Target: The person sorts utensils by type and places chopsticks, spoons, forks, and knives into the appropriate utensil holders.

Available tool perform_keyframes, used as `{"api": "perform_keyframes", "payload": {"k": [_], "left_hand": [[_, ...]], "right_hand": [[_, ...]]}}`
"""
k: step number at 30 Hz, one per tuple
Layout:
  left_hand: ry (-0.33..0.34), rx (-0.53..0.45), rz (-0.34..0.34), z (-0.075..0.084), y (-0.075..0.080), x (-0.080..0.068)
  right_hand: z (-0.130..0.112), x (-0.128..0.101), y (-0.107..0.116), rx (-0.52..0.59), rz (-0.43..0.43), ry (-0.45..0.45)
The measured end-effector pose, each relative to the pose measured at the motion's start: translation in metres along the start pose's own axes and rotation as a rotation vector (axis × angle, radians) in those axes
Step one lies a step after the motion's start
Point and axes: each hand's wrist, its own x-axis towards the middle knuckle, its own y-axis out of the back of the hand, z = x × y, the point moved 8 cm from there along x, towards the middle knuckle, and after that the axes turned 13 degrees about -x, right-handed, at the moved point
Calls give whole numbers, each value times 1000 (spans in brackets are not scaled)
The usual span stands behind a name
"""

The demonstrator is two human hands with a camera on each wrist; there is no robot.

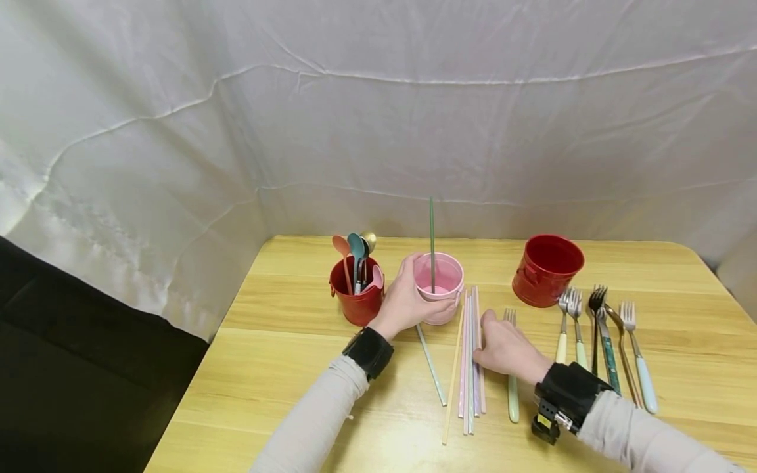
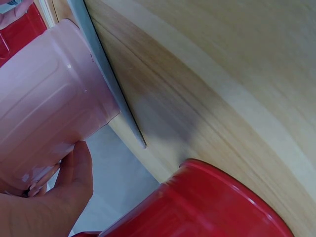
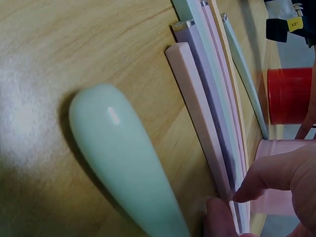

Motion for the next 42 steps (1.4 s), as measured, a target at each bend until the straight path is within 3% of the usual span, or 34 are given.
{"api": "perform_keyframes", "payload": {"k": [26,37,42], "left_hand": [[-18,1,3,1,1,-2],[-13,4,4,0,1,-2],[-16,1,0,1,-1,-1]], "right_hand": [[11,8,2,-27,26,-58],[17,22,-1,-21,-14,-92],[22,25,-4,18,-74,-136]]}}
